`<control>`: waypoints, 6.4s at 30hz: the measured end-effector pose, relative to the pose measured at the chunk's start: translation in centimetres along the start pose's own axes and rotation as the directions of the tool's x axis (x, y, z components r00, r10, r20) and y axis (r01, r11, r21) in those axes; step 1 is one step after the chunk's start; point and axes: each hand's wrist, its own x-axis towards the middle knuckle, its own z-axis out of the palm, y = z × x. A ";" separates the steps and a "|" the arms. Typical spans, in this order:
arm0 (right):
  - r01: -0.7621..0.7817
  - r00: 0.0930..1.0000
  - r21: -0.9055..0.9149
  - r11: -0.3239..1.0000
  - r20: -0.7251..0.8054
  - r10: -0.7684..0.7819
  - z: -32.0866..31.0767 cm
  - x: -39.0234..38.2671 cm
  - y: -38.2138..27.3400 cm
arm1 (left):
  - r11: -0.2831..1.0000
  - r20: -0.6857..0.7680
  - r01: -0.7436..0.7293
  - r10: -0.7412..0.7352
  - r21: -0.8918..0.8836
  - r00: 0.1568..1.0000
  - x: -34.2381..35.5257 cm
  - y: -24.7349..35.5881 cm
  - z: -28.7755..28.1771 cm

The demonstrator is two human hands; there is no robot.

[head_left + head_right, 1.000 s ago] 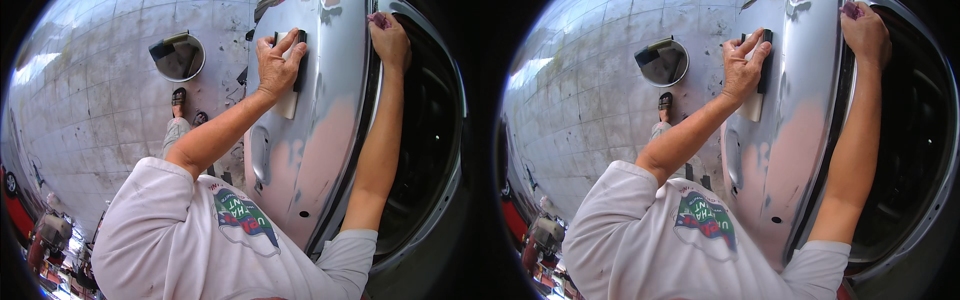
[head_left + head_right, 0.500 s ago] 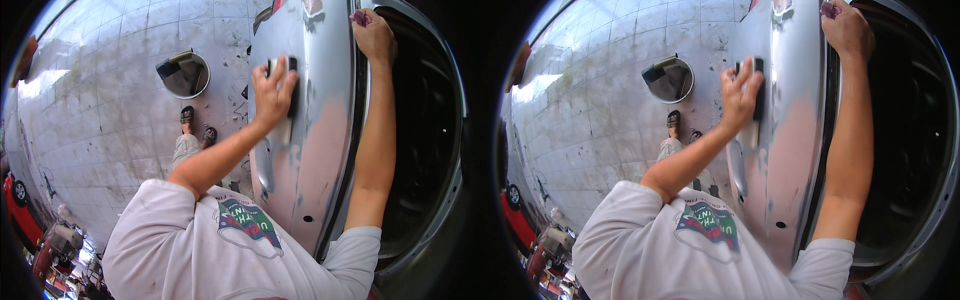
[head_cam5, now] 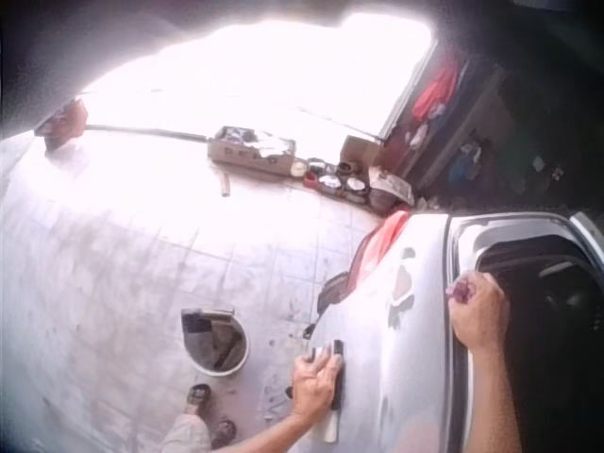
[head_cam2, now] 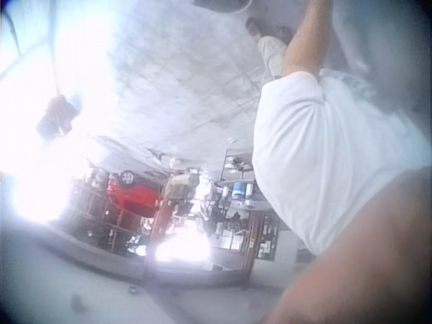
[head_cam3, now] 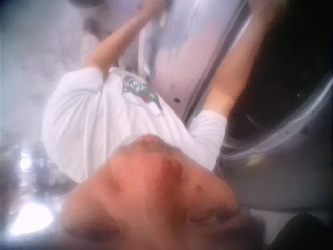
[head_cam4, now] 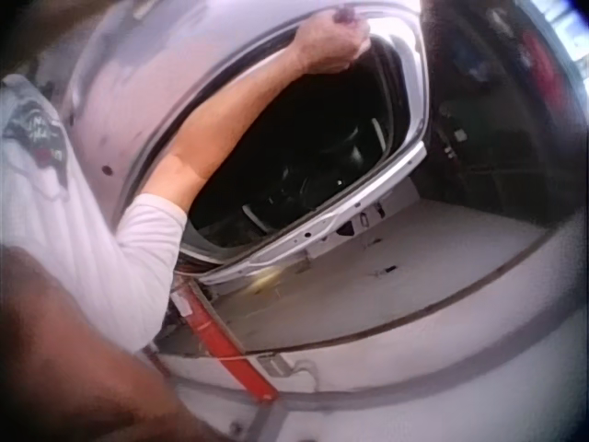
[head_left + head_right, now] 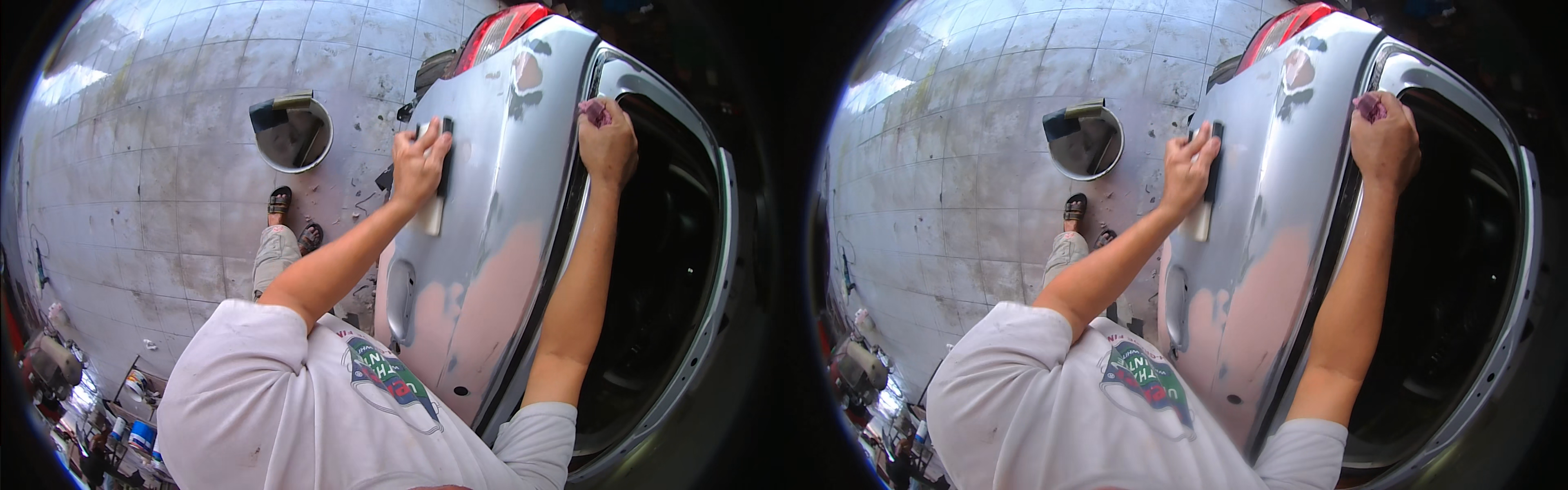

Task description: The person sands the surface of a silver car trunk lid using a sanding block and wipes it with a cloth. They repeatedly dip the sanding block into a bucket of water and continue sanding different areas of the trunk lid.

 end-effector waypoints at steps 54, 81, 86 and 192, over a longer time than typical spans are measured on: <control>-0.032 0.999 -0.195 0.980 -0.019 0.029 -0.3 0.1 -2.6 | 0.993 0.140 -0.105 0.112 -0.057 0.984 8.2 9.5 1.9; -0.007 0.995 -0.170 0.985 -0.100 -0.010 1.3 0.6 -3.2 | 0.998 0.079 -0.045 0.041 0.051 0.996 15.6 1.5 2.9; 0.036 0.985 -0.218 0.975 -0.156 -0.071 0.2 -0.2 -1.7 | 0.944 0.197 -0.291 0.318 -0.153 0.928 2.6 1.7 -2.8; 0.070 0.991 -0.077 0.995 -0.111 -0.079 1.5 0.5 -0.1 | 0.913 0.345 -0.074 0.226 -0.401 0.911 11.0 -12.6 -0.4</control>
